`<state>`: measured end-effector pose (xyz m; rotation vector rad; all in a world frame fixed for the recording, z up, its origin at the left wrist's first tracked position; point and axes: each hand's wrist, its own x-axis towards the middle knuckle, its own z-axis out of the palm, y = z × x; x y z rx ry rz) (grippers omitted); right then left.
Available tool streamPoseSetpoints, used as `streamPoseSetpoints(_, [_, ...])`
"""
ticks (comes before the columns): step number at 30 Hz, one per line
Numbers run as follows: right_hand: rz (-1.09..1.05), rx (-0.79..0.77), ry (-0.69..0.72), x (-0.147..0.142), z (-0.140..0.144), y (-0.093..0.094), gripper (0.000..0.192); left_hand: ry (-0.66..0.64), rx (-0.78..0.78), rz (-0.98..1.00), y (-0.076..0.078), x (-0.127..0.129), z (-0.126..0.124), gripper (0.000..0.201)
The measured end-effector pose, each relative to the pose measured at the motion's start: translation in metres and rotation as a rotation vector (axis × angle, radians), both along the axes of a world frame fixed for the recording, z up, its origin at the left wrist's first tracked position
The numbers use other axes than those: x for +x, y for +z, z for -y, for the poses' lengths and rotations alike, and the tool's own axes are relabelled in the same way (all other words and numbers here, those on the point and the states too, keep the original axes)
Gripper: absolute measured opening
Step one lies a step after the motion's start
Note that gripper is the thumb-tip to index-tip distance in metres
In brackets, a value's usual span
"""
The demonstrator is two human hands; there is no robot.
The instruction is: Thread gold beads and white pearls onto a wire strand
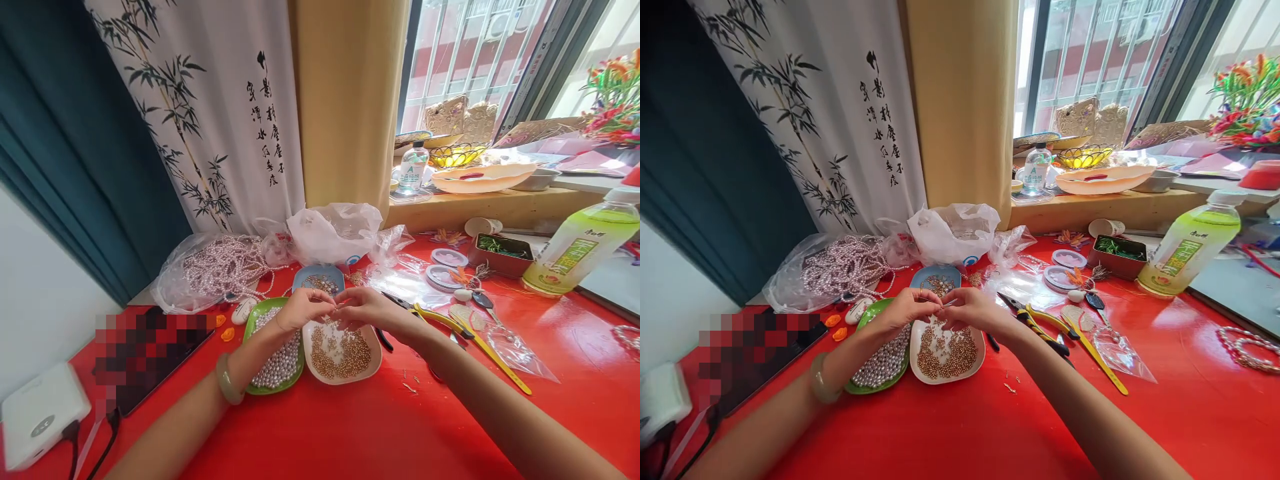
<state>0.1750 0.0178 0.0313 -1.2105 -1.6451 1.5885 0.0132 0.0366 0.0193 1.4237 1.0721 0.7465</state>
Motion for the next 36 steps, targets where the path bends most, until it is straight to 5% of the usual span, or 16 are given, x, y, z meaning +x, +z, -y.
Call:
streamPoseSetpoints(8, [0.0,-0.015,0.012,0.007,-0.007,-0.005,0.017,0.054,0.057,-0.018,0.002,-0.009,-0.003,0.006])
streamPoseSetpoints(16, [-0.016,-0.046,-0.001,0.003,-0.006,-0.006,0.016,-0.075,0.059,0.036,-0.002,-0.009,-0.002,0.019])
streamPoseSetpoints(29, [-0.058,-0.117,-0.047,0.002,-0.005,-0.004,0.015,-0.06,0.319,-0.174,-0.006,-0.009,0.001,0.011])
streamPoseSetpoints(36, [0.071,-0.009,0.02,0.009,-0.006,0.002,0.011,0.005,0.271,-0.097,0.001,-0.015,-0.006,0.006])
